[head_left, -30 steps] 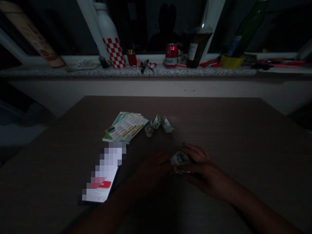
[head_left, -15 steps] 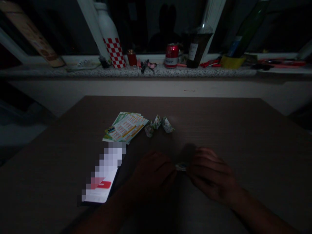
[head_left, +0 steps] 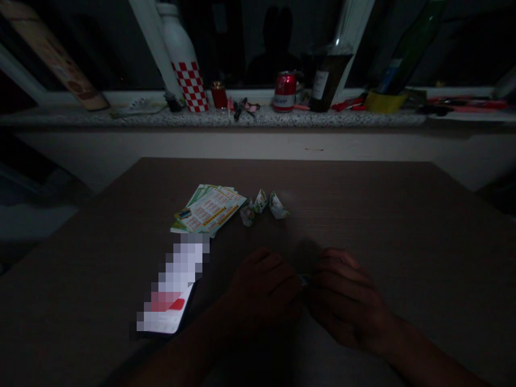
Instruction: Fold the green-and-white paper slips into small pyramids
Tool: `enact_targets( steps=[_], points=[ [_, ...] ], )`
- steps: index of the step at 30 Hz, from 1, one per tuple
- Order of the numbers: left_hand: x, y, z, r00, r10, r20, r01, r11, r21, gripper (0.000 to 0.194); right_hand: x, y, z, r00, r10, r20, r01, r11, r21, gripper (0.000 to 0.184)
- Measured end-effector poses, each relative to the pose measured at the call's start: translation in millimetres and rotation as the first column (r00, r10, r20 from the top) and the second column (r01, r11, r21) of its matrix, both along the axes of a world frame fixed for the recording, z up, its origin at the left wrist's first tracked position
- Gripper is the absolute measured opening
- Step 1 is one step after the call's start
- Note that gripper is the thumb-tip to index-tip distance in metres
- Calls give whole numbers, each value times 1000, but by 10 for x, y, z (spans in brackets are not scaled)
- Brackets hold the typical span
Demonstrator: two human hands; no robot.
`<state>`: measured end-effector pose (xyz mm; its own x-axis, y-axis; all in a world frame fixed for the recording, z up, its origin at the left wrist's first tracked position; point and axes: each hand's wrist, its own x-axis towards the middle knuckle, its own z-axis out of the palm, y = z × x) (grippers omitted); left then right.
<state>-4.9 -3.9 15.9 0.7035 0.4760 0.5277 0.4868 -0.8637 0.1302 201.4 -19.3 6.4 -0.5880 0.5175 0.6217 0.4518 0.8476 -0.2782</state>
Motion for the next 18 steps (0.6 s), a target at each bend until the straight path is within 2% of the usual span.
enact_targets(
  steps=[5, 10, 14, 18],
  points=[
    [-83, 74, 58, 995, 98, -14, -98, 995, 1, 9, 32, -8, 93, 995, -20, -93, 24, 999, 39, 15],
    [-142, 111, 102, 985, 173, 23, -173, 985, -15, 9, 74, 2, 166, 986, -48, -157, 51, 999, 16, 15],
    [-135, 68, 122, 986, 145, 79, -142, 989, -51, 4, 88, 18, 149, 983, -21, -185, 24, 1000, 9, 17],
    [-92, 7, 114, 994, 64, 83, -54, 992, -114, 5, 81, 24, 125, 980, 6, -198, -5, 1000, 4, 20]
  ],
)
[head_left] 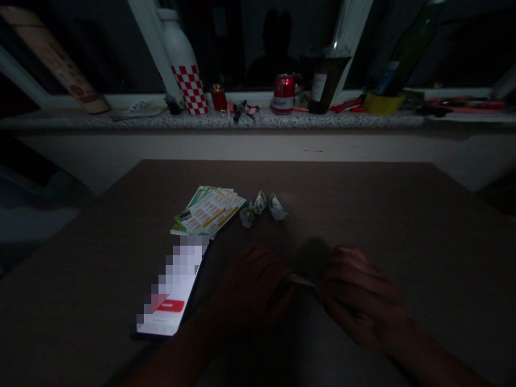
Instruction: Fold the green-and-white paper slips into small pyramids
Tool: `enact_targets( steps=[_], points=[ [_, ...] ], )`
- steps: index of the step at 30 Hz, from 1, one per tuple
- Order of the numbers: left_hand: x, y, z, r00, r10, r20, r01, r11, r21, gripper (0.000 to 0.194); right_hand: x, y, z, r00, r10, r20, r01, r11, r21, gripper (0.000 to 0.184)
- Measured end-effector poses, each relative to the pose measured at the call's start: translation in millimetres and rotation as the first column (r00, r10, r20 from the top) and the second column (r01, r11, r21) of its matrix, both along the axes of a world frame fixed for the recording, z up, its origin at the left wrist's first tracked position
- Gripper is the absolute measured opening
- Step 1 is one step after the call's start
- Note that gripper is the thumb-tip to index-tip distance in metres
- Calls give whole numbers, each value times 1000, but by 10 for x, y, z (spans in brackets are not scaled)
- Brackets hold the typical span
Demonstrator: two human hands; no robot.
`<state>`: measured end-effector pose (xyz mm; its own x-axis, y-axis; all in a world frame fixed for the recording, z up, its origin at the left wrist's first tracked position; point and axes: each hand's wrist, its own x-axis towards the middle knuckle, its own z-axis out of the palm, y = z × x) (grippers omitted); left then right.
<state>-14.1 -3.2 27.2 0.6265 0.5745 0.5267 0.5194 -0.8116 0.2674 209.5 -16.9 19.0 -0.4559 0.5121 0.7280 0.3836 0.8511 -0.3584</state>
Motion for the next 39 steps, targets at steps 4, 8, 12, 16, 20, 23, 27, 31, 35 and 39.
enact_targets(
  steps=[4, 8, 12, 16, 20, 23, 27, 31, 35, 39],
  points=[
    [12, -36, -50, 999, -53, 4, 53, 999, -2, 15, -16, -10, 9, 999, -20, -43, 18, 999, -39, 20],
    [-3, -51, -82, 986, 80, 143, -49, 977, -209, 14, -46, -35, -57, 980, -80, -180, 27, 960, -280, 14],
    [29, -35, -125, 876, 371, 309, -135, 803, -581, 14, -105, -52, -171, 901, -262, -344, -74, 691, -719, 8],
    [88, -8, -168, 811, 441, 385, 103, 539, -836, 18, -153, -40, -204, 909, -235, -345, -186, 511, -839, 17],
    [110, 4, -171, 850, 431, 301, 113, 410, -905, 21, -172, -34, -183, 952, -190, -240, -113, 512, -852, 12],
    [104, -2, -200, 900, 381, 209, -4, 488, -873, 33, -180, -36, -187, 961, -194, -197, -60, 550, -833, 6],
    [82, -29, -230, 934, 331, 136, -204, 805, -558, 55, -173, 1, -230, 937, -285, -200, -10, 554, -833, 9],
    [92, -78, -178, 997, 83, 7, -76, 939, -335, 65, -167, 53, -262, 865, -430, -257, -35, 460, -887, 14],
    [176, -128, -170, 993, -2, -116, -19, 984, -177, 39, -182, 54, -271, 852, -459, -250, -29, 437, -899, 15],
    [231, -160, -242, 981, -8, -193, -3, 998, -58, 17, -172, 44, -277, 888, -419, -190, 31, 466, -884, 19]
  ],
)
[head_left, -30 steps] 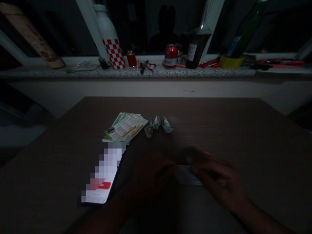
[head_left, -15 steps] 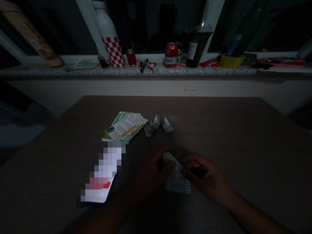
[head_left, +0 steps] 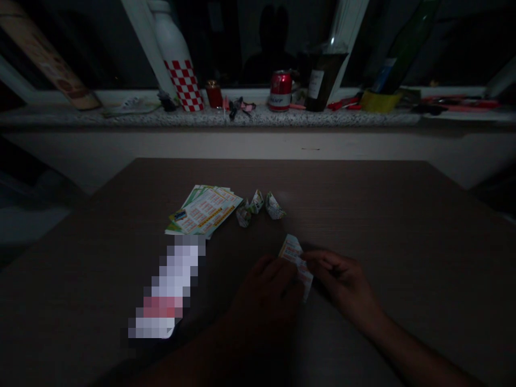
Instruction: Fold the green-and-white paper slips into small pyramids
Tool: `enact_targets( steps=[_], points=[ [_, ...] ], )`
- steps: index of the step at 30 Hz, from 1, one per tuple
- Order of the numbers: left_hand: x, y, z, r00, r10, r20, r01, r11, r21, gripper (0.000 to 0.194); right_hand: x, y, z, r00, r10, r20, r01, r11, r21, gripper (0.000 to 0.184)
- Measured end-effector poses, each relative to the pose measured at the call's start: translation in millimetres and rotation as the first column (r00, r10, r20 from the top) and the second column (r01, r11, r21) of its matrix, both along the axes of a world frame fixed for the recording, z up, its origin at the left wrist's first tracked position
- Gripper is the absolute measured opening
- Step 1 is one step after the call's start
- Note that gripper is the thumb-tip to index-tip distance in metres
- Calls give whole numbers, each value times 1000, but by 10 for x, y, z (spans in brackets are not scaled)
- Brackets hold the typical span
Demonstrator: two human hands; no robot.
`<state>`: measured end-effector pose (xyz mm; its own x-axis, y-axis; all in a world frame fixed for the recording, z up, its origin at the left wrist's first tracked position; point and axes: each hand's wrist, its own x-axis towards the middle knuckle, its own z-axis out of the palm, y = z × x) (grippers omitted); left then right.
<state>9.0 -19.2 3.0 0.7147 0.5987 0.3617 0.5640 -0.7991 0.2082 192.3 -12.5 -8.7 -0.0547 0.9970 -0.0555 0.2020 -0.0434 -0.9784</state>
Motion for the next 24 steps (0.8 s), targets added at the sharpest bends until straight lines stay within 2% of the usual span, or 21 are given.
enact_targets(
  steps=[3, 5, 8, 11, 15, 24],
  points=[
    [-17, -6, -30, 999, -44, -20, 44, 999, -23, 13, 32, 2, -4, 986, 77, 147, -87, 994, 62, 19],
    [-45, 5, -24, 998, -55, -28, 53, 997, -64, 13, 59, 6, -7, 954, 113, 278, -161, 974, 159, 17],
    [-96, 43, 2, 995, -81, -52, 72, 986, -152, 15, 105, 20, -12, 899, 81, 431, -235, 918, 318, 14],
    [-144, 82, 16, 990, -126, -59, 109, 966, -234, 16, 139, 50, -19, 870, 89, 486, -310, 864, 397, 9],
    [-175, 99, 23, 990, -136, -40, 119, 948, -295, 18, 150, 71, -29, 829, 175, 531, -422, 820, 387, 11],
    [-165, 183, 63, 1000, -9, -9, 6, 925, -380, 11, 167, 24, -16, 771, 207, 603, -453, 843, 290, 19]
  ],
)
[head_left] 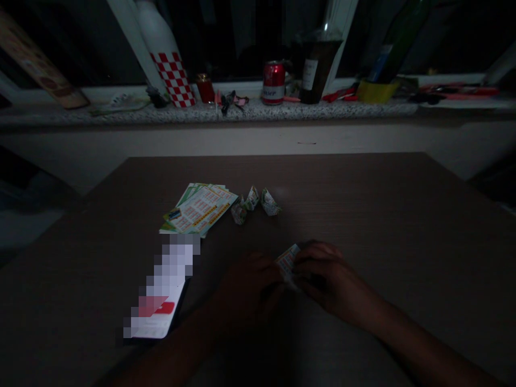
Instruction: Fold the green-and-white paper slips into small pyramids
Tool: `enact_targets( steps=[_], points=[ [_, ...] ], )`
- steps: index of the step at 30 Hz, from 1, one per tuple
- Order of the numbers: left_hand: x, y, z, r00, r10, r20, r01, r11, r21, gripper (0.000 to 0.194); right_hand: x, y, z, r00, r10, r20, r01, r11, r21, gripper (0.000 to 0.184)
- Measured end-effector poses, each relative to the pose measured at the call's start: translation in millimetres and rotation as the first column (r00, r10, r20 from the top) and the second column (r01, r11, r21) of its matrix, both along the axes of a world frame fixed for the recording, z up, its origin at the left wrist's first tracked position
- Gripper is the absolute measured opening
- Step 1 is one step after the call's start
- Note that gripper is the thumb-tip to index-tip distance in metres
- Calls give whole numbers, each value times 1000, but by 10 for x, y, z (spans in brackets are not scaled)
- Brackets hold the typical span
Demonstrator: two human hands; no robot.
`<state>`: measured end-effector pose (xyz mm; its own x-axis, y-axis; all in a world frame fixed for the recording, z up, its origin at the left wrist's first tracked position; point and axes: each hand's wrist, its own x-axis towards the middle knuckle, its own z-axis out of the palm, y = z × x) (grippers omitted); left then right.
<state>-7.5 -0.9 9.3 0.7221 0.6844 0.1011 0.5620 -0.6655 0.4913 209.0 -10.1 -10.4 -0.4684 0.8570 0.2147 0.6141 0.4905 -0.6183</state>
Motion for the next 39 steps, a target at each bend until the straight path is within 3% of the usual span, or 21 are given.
enact_targets(
  steps=[5, 9, 14, 27, 33, 39],
  points=[
    [65, 1, -28, 974, 220, -49, -221, 975, -11, 12, 7, 11, 68, 1000, 13, 26, -12, 999, -31, 21],
    [131, -24, -45, 950, 291, -117, -291, 957, 17, 15, 19, 19, 107, 998, 42, 40, -40, 998, -56, 20],
    [173, -24, -38, 929, 327, -176, -324, 945, 47, 15, -16, 34, 91, 999, -5, 49, 9, 998, -67, 9],
    [190, -2, -75, 922, 342, -183, -343, 939, 27, 15, -47, 11, 38, 995, -31, 92, 34, 999, -33, 8],
    [186, -26, -95, 916, 363, -172, -356, 932, 69, 14, -50, -4, 31, 993, -20, 112, 17, 999, 27, 38],
    [204, -66, -55, 911, 370, -182, -363, 929, 71, 21, -53, -20, 62, 990, 9, 142, -9, 1000, 3, 38]
  ],
)
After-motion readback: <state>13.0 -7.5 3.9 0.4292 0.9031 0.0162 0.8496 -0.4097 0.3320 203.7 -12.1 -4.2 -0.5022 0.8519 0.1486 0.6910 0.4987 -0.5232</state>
